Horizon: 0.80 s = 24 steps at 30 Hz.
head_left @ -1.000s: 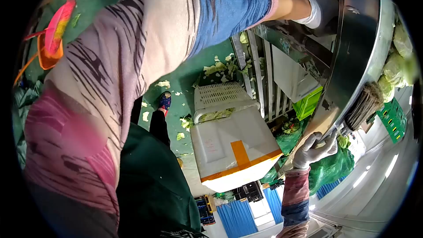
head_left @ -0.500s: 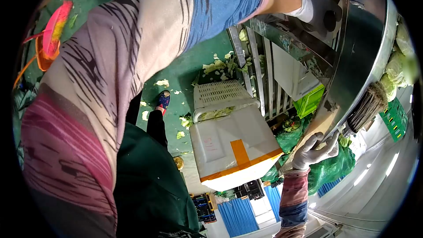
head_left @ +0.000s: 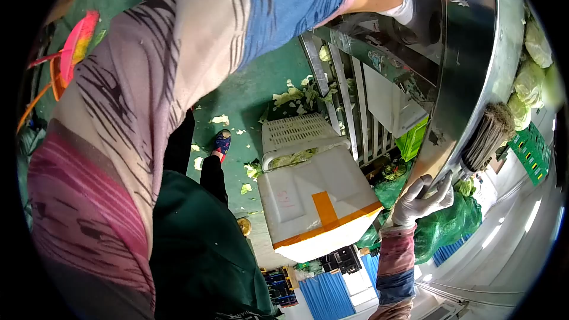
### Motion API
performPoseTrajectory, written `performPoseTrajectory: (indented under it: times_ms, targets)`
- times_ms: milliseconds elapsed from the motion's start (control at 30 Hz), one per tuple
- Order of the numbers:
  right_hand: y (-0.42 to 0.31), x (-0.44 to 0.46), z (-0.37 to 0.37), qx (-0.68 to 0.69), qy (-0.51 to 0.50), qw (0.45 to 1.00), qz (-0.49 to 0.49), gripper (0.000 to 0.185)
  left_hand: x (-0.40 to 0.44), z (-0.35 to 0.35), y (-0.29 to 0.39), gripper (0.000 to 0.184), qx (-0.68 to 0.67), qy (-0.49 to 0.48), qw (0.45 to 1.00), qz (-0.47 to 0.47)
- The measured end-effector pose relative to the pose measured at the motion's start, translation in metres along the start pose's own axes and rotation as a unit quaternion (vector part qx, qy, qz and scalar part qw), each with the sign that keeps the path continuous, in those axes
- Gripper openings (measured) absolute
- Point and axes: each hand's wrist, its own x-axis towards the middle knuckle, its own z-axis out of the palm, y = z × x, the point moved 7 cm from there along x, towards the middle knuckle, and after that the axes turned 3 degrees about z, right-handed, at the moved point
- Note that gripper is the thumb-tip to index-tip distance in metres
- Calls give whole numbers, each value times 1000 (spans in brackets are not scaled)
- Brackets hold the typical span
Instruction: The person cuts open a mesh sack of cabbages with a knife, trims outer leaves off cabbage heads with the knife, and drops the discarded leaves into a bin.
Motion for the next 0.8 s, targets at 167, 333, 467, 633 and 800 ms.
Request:
performPoseTrajectory:
  times_ms: [167,333,467,633,800]
  targets:
    - [-2,1,0,-2,-3,1000,14,45,-9,1,4,65,-15,-20,1000,7]
    - [-3,1,-1,8,3,1000,8,44,-8,4,4,61,-16,-26,999,11]
    - [-2,2,-1,-2,7,1000,2,45,-9,5,5,59,-15,-20,1000,15]
    - [-1,3,-2,4,-6,1000,5,46,-12,2,8,56,-18,-17,999,28]
    - [-4,2,-2,24,-14,999,22,47,-20,5,7,53,-22,-27,999,40]
